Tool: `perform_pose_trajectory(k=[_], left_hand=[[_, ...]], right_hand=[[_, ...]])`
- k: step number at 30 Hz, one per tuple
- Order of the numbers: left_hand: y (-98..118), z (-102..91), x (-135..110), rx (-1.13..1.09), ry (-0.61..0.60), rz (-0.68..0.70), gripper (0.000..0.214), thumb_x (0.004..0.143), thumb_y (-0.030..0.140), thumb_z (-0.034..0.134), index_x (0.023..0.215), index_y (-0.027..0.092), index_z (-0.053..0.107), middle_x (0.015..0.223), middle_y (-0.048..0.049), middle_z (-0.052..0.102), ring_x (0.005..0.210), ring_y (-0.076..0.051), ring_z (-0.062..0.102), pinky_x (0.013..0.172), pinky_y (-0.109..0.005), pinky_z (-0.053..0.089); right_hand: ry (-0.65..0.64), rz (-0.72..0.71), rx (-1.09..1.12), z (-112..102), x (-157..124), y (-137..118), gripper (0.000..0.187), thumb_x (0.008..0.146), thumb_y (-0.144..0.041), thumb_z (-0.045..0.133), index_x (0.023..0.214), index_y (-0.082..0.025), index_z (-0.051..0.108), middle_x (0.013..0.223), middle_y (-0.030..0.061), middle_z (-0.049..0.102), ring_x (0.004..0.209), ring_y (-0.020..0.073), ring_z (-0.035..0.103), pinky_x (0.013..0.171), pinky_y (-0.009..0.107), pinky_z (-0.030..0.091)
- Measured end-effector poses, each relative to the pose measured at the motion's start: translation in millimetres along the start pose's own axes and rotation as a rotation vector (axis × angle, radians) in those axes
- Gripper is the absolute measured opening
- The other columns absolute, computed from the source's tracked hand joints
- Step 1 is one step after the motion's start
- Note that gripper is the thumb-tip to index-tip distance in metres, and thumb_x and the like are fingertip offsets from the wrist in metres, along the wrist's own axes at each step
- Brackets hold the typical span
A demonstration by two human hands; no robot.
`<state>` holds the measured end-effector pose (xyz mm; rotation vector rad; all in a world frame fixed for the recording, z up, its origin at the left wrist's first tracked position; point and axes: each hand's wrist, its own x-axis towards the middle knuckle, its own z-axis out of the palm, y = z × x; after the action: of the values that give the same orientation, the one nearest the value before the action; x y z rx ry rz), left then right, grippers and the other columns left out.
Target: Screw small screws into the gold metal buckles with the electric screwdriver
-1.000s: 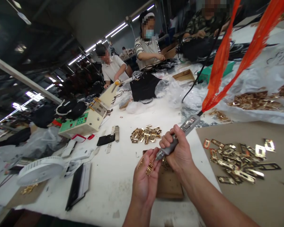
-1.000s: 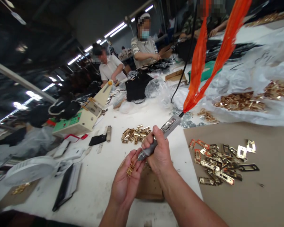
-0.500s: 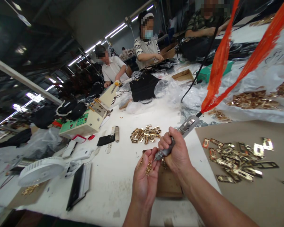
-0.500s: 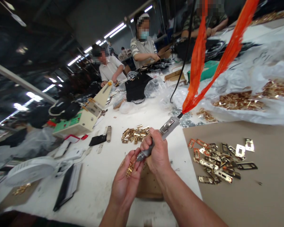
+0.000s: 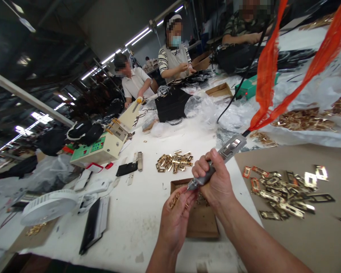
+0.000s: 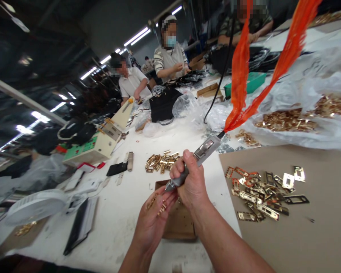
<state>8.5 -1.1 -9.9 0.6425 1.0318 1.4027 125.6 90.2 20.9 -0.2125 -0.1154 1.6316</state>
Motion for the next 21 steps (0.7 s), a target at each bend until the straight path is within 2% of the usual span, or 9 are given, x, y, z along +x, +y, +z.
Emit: perform_pose_trajectory(k=[10,21], left_hand=[[2,15.5,-2,0.097,0.011,0.017,0.035,0.082,0.032,0.082,0.11,0.013,0.075,0.112,-0.0139,0.076,0.108,-0.029,0.071,0.11,-0.047,0.047],[1,13.6,-1,0.07,0.039,0.035,0.034,0.081,0.034,0.083,0.108,0.014,0.075,0.114,-0.0141,0.076,0.111,-0.03,0.07,0.11,-0.048,0.046]], right_hand=[[0.016,0.005,0.02,3,-1,2,0.041,0.083,-0.042,0.08,0.069,-0.02,0.048,0.054,-0.0089,0.04,0.045,0.0067,0.038,0.046,0.021,0.035],[0.049,0.01,0.045,3,-1,3,0.04,0.084,-0.041,0.079,0.069,-0.02,0.048,0.054,-0.0086,0.039,0.045,0.0068,0.038,0.045,0.021,0.036]])
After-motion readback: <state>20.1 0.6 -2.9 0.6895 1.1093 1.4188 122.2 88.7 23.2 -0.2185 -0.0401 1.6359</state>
